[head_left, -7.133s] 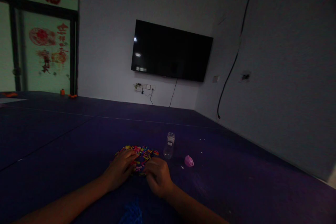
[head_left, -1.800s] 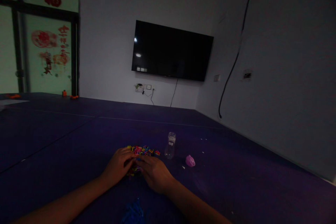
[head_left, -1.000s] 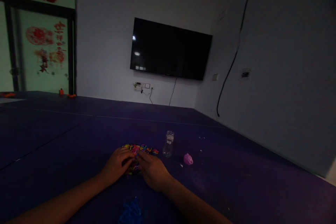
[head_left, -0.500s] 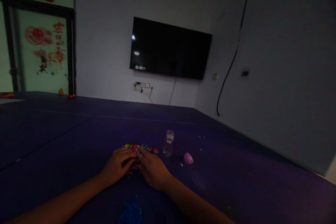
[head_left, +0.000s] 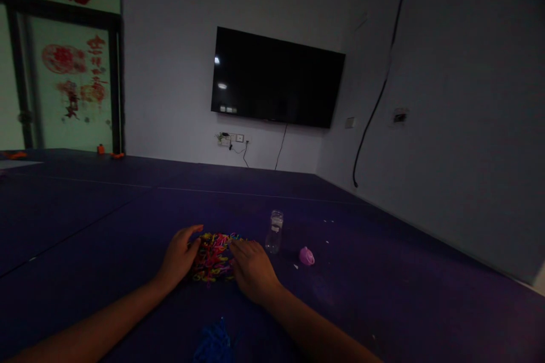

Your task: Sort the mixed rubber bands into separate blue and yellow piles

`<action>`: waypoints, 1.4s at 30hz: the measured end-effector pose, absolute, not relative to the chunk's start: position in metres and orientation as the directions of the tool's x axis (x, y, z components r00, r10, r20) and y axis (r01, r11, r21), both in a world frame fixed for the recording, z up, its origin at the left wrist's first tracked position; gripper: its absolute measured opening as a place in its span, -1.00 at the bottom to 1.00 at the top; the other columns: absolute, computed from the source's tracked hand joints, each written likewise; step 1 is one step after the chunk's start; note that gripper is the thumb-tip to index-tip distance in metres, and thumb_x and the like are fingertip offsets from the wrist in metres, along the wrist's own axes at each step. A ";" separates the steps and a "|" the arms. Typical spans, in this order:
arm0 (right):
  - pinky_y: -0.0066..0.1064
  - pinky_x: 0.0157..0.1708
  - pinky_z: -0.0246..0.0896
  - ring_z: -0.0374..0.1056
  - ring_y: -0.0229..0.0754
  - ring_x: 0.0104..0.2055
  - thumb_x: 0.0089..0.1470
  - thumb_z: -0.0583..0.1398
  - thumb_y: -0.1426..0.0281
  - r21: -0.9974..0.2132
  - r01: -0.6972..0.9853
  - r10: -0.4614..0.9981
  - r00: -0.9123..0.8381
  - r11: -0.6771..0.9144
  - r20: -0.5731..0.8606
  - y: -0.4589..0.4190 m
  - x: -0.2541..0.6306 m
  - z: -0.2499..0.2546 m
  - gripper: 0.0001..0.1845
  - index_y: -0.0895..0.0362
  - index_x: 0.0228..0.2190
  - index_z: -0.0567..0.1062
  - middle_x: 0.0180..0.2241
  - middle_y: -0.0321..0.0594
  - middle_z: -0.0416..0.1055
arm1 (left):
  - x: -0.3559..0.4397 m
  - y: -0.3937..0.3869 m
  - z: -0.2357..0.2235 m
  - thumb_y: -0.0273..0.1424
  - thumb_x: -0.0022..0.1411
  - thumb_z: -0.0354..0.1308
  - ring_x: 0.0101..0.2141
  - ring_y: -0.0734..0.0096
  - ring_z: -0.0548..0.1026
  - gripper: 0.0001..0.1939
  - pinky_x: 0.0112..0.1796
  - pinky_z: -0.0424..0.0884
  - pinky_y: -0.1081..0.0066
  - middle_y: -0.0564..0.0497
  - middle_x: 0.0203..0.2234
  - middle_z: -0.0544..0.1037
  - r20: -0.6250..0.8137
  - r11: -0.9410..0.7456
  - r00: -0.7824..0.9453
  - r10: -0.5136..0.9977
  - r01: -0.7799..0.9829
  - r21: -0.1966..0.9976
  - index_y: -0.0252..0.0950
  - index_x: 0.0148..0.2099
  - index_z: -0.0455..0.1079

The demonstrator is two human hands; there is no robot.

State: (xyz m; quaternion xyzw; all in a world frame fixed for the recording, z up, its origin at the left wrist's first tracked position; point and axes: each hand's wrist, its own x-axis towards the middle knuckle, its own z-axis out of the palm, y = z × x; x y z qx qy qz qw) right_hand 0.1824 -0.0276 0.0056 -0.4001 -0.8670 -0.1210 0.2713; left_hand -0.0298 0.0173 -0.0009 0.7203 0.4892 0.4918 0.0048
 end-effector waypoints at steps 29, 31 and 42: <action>-0.19 -0.03 0.10 0.23 -0.11 0.00 0.11 0.01 0.50 0.002 0.755 0.634 -0.552 0.655 0.542 -0.026 0.183 0.003 -0.67 0.10 -0.08 0.36 -0.02 -0.12 0.33 | -0.024 0.020 -0.004 -0.50 0.09 -0.04 -0.23 0.30 0.47 -0.72 -0.17 0.39 0.29 -0.01 -0.28 0.55 0.648 -0.584 0.235 0.724 0.709 0.395 -0.23 -0.31 0.52; -0.19 -0.02 0.09 0.24 -0.12 -0.01 0.11 0.01 0.50 -0.009 0.753 0.634 -0.548 0.658 0.545 -0.026 0.183 0.003 -0.67 0.11 -0.08 0.36 -0.03 -0.13 0.34 | -0.026 0.019 -0.004 -0.45 0.11 -0.01 -0.23 0.26 0.48 -0.74 -0.17 0.39 0.26 -0.01 -0.29 0.55 0.652 -0.528 0.191 0.734 0.764 0.371 -0.23 -0.31 0.52; -0.19 -0.03 0.10 0.23 -0.13 -0.01 0.09 0.02 0.51 -0.039 0.748 0.647 -0.546 0.663 0.533 -0.029 0.183 0.007 -0.66 0.11 -0.08 0.35 -0.02 -0.15 0.33 | -0.022 0.016 -0.001 -0.53 0.09 0.00 -0.16 0.24 0.45 -0.74 -0.10 0.34 0.21 -0.01 -0.27 0.56 0.617 -0.560 0.282 0.735 0.766 0.317 -0.22 -0.35 0.52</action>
